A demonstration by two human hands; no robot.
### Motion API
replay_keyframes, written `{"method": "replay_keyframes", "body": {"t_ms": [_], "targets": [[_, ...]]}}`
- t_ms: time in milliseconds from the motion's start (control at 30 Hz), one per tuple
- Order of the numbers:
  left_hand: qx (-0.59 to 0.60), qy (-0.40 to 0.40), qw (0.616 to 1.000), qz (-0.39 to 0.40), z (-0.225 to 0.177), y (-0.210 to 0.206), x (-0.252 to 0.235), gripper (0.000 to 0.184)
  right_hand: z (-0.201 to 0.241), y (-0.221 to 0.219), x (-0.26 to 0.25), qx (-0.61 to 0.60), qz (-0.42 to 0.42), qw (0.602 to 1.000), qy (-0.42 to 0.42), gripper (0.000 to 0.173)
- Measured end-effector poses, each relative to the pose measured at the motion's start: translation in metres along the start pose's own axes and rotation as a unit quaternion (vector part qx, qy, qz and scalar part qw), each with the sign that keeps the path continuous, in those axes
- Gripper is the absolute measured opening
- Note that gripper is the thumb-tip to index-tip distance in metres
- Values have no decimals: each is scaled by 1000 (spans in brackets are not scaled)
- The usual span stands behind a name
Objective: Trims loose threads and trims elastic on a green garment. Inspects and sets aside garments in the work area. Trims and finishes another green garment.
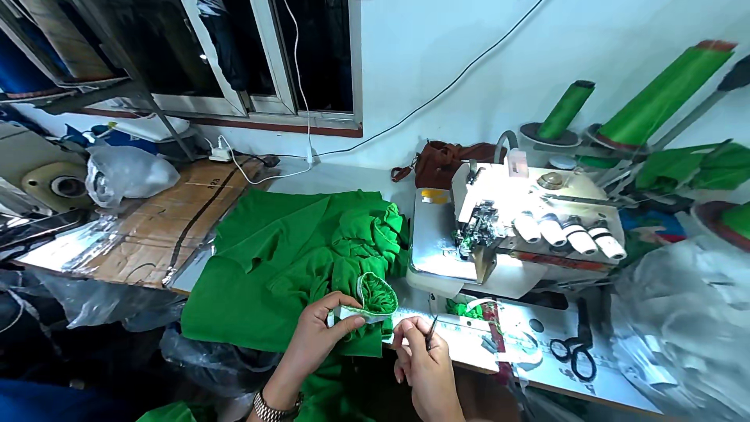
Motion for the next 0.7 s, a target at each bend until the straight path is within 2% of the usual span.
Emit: {"method": "replay_keyframes", "body": {"t_ms": [100, 200, 267, 433, 567, 700], "targets": [[-13, 19, 1000, 13, -2, 0, 2, 13, 0, -3, -4, 69, -1, 996, -48, 22], [-18, -4, 1000, 2, -3, -2, 2, 12, -2, -11, -13, 99, -2, 992, -78, 14], [-25, -16, 1000, -8, -3, -2, 3, 11, -4, -16, -14, 83, -7, 993, -87, 7], [-44, -13, 999, -11, -6, -2, 5, 11, -6, -10, -7, -27, 43, 990, -129, 17], [-46, -8, 999, 2, -7, -4, 5, 6, -5, -4, -4, -119, 84, 985, -96, 20], [-42, -4, 999, -1, -7, -4, 4, 4, -4, -7, -4, -146, 127, 981, -5, 16]]}}
Point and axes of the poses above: each hand's wrist, its own x-axis away from the middle knuckle, its own y-axis out of the back of the hand, z = x × y, the point moved 5 cm from there along -x, towards the middle knuckle, and after that the axes turned 6 degrees about -y, right-handed, at the moved point
